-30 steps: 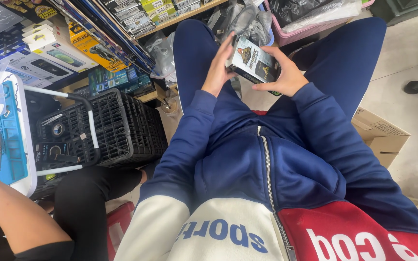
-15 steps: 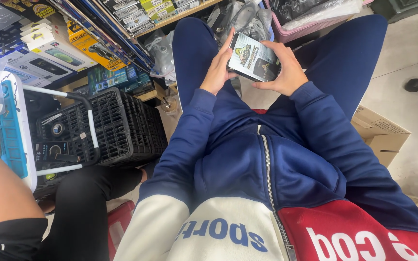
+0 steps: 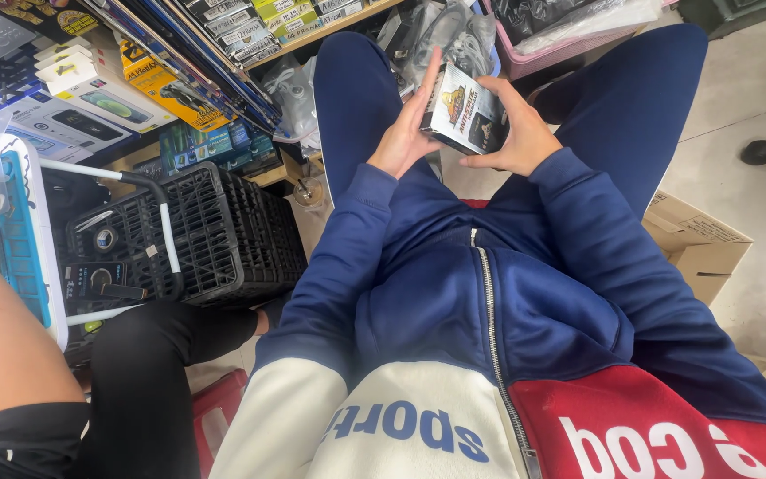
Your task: Unboxing small mobile phone accessories and placing them into a cardboard box for organization.
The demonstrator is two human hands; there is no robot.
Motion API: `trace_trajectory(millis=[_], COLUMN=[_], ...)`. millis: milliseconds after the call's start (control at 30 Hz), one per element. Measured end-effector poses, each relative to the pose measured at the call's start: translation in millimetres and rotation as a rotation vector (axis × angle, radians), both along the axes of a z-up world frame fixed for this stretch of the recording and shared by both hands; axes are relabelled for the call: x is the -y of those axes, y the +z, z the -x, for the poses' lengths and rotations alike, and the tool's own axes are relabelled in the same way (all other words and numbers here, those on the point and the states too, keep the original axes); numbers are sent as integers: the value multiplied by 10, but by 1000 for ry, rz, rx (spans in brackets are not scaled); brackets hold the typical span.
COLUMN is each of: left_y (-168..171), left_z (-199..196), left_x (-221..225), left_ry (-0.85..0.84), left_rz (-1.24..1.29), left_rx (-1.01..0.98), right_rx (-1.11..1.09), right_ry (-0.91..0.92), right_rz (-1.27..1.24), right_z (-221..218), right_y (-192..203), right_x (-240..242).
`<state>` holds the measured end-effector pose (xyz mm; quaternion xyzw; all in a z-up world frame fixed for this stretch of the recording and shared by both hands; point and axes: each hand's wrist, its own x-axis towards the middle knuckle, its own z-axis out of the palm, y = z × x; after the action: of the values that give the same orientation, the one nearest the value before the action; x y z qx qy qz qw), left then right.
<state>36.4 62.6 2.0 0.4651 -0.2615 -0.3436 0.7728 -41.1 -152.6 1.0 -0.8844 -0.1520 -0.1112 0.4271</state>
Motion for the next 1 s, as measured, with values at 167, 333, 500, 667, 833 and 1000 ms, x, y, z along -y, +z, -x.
trace_trajectory(millis=[167,333,500,667,833,1000], left_y=[-149,-381,0,-8,115,326], left_z=[-104,-201,-104,-124,-549,-996], left_x=[-12,38,-8,-51,-503,-1072], left_ry=[80,209,245,313,770,1272], left_rz=[47,-233,-409,-557,-210,320], left_rx=[-94,-16,-10,133,-100,-139], right_rx=[-51,-39,-12,198,39,-46], right_ry=[33,14,-62,16,-198,-237], right_rz=[-81,-36,89,58,-77,-53], right_z=[9,-4,10,-1,-11,-128], right_y=[65,-9,18,65,-15,-360], right_x=[-47,-10,-14,-68,-16,90])
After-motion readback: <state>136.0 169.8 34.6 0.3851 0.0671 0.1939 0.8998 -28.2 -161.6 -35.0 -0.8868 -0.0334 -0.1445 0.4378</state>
